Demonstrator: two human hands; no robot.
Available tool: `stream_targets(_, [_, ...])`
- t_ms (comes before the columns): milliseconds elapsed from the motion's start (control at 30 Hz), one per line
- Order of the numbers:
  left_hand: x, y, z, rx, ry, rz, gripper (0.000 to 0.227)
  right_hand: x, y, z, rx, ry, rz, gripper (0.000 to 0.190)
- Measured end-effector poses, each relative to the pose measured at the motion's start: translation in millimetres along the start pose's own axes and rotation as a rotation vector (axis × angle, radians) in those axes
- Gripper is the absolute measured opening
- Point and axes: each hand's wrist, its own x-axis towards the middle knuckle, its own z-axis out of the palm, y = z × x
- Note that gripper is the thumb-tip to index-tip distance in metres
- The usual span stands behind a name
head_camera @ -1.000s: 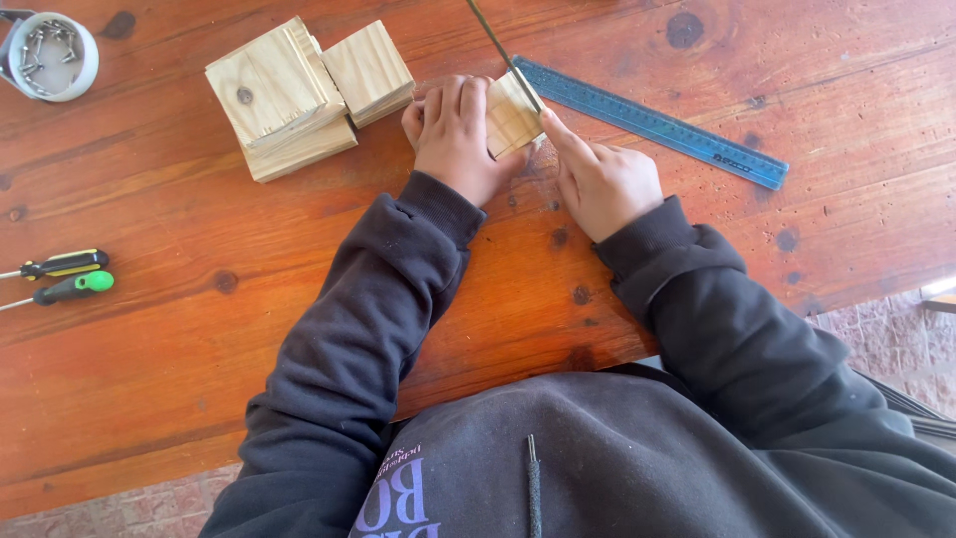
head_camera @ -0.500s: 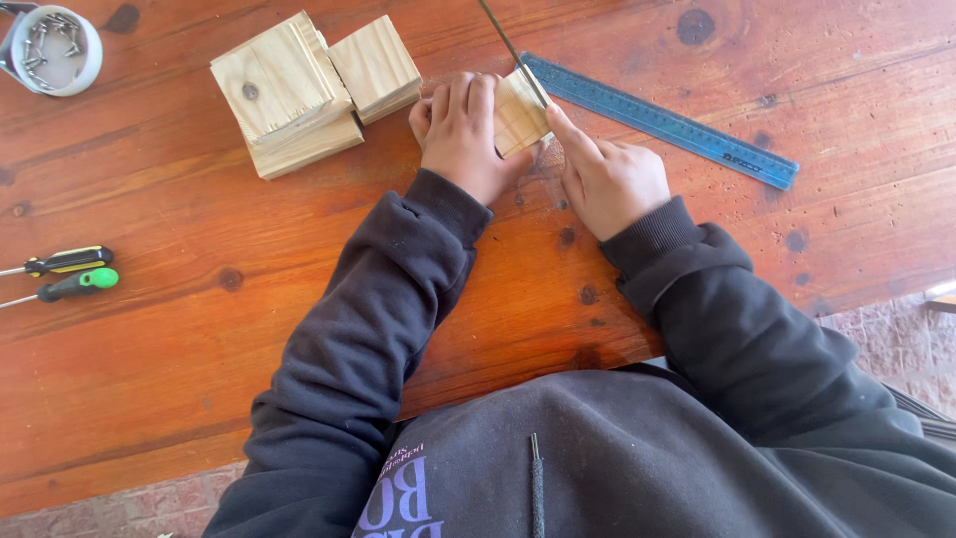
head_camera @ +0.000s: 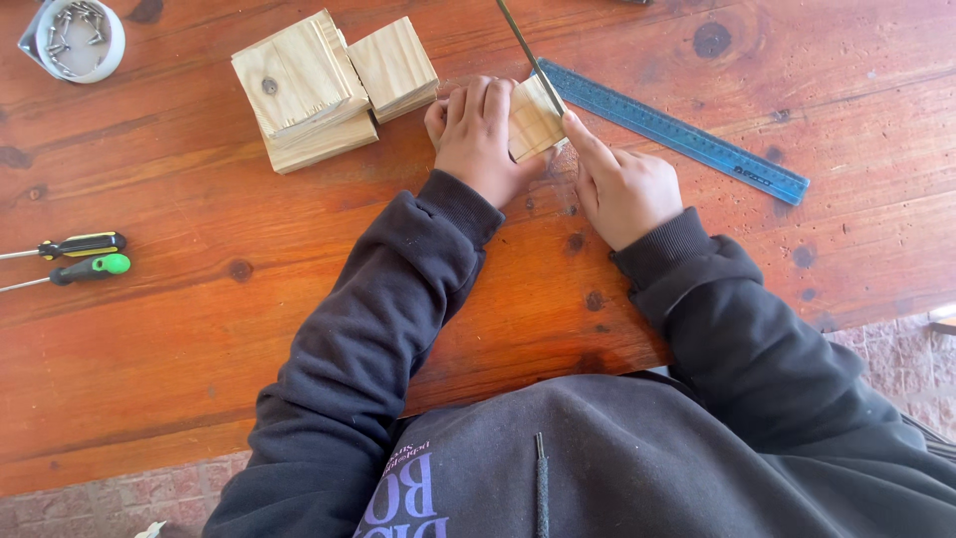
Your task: The person files the edges of small wooden blocks using a metal file. They hold each block with one hand and file the edges with the other, rotating the block to work on different sides. The person repeats this process for multiple blocks.
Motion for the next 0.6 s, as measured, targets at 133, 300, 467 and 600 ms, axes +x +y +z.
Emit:
stream_targets(133, [-2.3,-2.6,7.8,0.046,0.065,0.024,0.089,-35.6,3.2,-11.1,0.039,-0.053,-0.011,0.061])
stream_targets(300, [-0.6,-4.3,7.1,0.02,0.033,0.052,0.085,-46.0,1.5,-16.5,0.026,-0.071,0.008,0.061])
stream_targets(467, [-1.2,-1.3,4.0,0.009,0.039,0.04,0.085,-3.3,0.1,-3.7,0.006,-0.003,-0.011,0.058])
stream_targets(600, [-2.3,-1.3,6.4,0.035,0.032,0.026,0.088,-20.3,1.0,-10.1,0.012,-0.046,-0.015,0.059])
